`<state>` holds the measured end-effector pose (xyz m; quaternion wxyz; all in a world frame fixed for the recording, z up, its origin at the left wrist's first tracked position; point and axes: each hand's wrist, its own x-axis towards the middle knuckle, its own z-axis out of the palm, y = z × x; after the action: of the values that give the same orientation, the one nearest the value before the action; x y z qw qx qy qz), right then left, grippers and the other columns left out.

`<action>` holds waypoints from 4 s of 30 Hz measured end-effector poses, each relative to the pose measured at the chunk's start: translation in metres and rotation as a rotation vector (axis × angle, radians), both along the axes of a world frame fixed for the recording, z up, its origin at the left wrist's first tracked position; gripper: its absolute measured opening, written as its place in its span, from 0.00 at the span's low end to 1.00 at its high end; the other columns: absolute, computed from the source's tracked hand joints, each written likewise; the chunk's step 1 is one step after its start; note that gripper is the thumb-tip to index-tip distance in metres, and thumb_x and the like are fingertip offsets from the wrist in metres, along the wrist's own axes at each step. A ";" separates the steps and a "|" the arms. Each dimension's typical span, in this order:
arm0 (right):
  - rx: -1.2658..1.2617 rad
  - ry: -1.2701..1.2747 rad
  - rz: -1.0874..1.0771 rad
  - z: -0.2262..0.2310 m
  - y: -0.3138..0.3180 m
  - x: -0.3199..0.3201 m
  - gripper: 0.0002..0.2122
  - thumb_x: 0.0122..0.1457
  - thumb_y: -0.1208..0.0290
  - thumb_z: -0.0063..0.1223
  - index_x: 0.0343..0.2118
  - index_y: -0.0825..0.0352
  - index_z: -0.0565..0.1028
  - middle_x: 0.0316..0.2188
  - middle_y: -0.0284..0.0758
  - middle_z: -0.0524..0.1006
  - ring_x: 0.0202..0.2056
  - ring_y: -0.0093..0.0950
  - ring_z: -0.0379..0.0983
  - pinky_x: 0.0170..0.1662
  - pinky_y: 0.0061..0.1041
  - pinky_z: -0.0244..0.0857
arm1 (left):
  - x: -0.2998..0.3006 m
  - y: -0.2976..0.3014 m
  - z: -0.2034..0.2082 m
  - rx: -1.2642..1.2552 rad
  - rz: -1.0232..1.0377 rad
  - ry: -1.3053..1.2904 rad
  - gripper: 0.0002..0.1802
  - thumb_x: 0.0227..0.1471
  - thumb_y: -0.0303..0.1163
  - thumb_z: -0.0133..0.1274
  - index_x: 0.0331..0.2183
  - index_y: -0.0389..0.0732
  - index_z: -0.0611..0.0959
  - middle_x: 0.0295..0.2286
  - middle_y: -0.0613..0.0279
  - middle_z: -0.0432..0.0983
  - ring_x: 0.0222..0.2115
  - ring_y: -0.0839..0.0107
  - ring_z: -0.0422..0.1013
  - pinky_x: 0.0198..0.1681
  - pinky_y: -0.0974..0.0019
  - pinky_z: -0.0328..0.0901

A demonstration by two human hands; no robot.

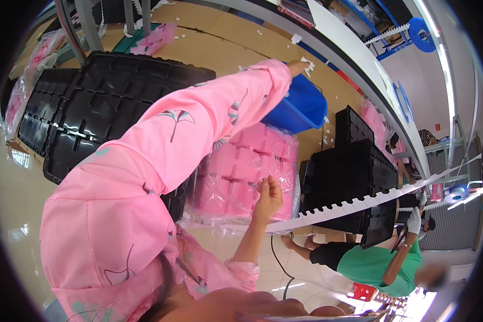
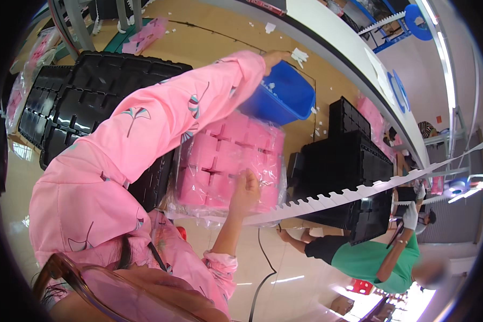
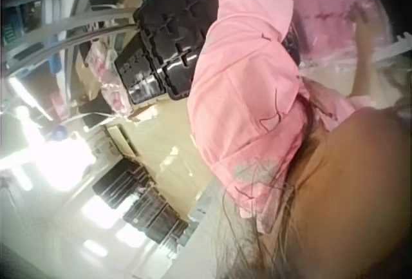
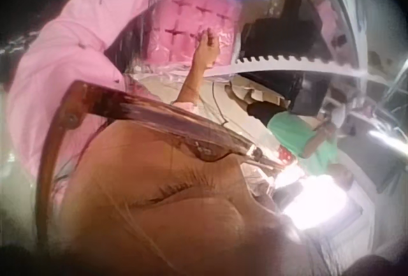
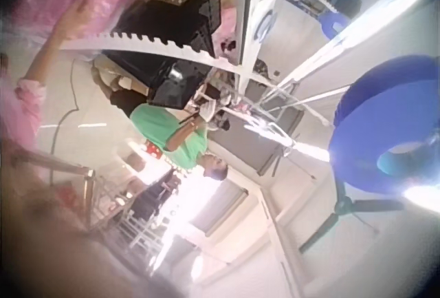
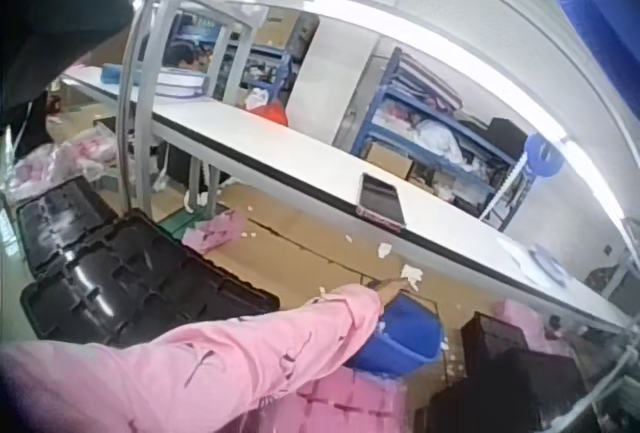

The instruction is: Applying adhesive pads and lining to black plastic components on an assembly line.

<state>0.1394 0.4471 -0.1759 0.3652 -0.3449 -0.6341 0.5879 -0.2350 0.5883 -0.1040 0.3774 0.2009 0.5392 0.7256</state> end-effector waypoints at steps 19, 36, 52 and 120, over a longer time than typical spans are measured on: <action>0.685 -1.082 0.489 -0.004 -0.020 -0.098 0.15 0.41 0.57 0.56 0.28 0.64 0.77 0.28 0.41 0.76 0.33 0.38 0.73 0.36 0.35 0.66 | 0.142 -0.301 0.070 -0.047 -0.275 -0.040 0.21 0.51 0.41 0.47 0.41 0.34 0.71 0.36 0.58 0.71 0.37 0.72 0.69 0.41 0.72 0.64; 0.721 -1.141 0.460 -0.015 -0.023 -0.094 0.15 0.44 0.58 0.54 0.31 0.62 0.77 0.31 0.41 0.76 0.35 0.37 0.73 0.38 0.33 0.66 | 0.177 -0.364 0.066 -0.055 -0.204 -0.089 0.18 0.50 0.40 0.49 0.39 0.37 0.75 0.34 0.60 0.73 0.35 0.75 0.70 0.37 0.75 0.64; 0.781 -1.170 0.545 -0.018 -0.015 -0.095 0.15 0.48 0.63 0.45 0.30 0.69 0.76 0.31 0.46 0.75 0.37 0.41 0.72 0.38 0.35 0.67 | 0.191 -0.359 0.054 -0.039 -0.204 -0.100 0.17 0.48 0.39 0.52 0.38 0.38 0.76 0.33 0.63 0.73 0.35 0.75 0.69 0.38 0.74 0.64; 0.412 -1.086 1.000 0.104 -0.059 0.019 0.32 0.49 0.53 0.52 0.47 0.78 0.63 0.34 0.50 0.73 0.34 0.32 0.73 0.35 0.28 0.66 | 0.152 -0.560 0.041 -0.093 0.399 0.098 0.12 0.44 0.26 0.54 0.35 0.34 0.76 0.25 0.65 0.74 0.23 0.80 0.69 0.30 0.78 0.64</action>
<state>0.1583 0.3883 -0.0720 -0.2501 -0.1824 -0.9020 0.3010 -0.0832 0.0278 -0.0628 0.2084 0.1077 0.6191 0.7495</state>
